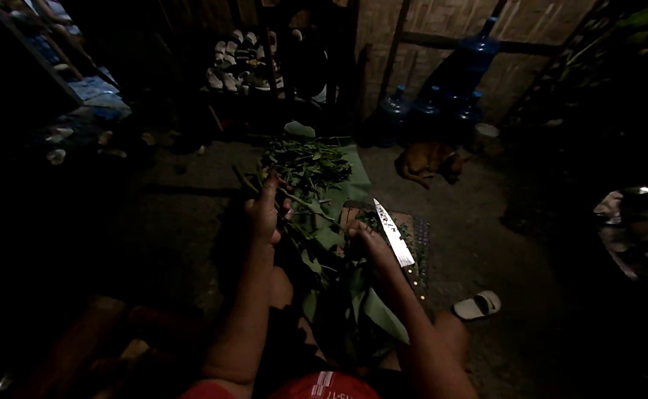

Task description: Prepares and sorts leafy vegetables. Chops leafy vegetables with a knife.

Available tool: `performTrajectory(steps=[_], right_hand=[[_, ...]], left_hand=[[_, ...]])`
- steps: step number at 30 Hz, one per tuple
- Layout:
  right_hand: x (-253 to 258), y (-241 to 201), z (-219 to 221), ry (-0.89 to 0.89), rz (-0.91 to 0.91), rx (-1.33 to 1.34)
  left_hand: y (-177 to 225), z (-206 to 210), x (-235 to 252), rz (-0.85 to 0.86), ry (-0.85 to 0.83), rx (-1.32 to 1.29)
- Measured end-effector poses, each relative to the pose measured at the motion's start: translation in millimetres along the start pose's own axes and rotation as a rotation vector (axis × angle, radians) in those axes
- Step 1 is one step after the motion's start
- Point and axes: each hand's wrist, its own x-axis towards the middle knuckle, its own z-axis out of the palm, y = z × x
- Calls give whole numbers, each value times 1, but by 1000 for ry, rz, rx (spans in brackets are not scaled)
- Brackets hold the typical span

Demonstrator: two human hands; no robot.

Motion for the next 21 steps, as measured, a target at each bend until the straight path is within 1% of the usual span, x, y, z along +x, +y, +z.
performTrajectory(steps=[3,5,6,7,8,10,11,12,13,14,16,17,18,21], right_hand=[[4,13,-7,133,-3,53],[9,27,-33,225,-20,135],[9,25,-42,299,2,250],[13,24,-50,292,-14,404],[16,26,-59,179,-44,538],[19,31,-72,-59,-71,697],[21,31,-74,-107,-71,763],[22,30,-75,-112,-67,829],[22,29,-76,-74,-53,861],[19,26,-74,-12,-41,827],[8,11,-63,157,-24,647],[5,4,-57,210,-16,542],[2,-1,-53,214,-14,414],[7,-10,-39,75,-120,104]], left_hand=[[-1,-4,-3,32,4,-18],[14,-18,1,96,74,-35],[26,-27,2,143,84,-33],[36,-31,5,190,85,-26],[43,-33,7,224,75,-11],[47,-33,8,243,62,8],[48,-33,10,251,54,9],[49,-33,13,261,48,9],[49,-33,14,260,43,7],[49,-33,15,253,40,4],[47,-33,14,229,20,-10],[46,-33,13,217,8,-20],[45,-31,11,201,5,-25],[44,-26,7,172,-17,-16]])
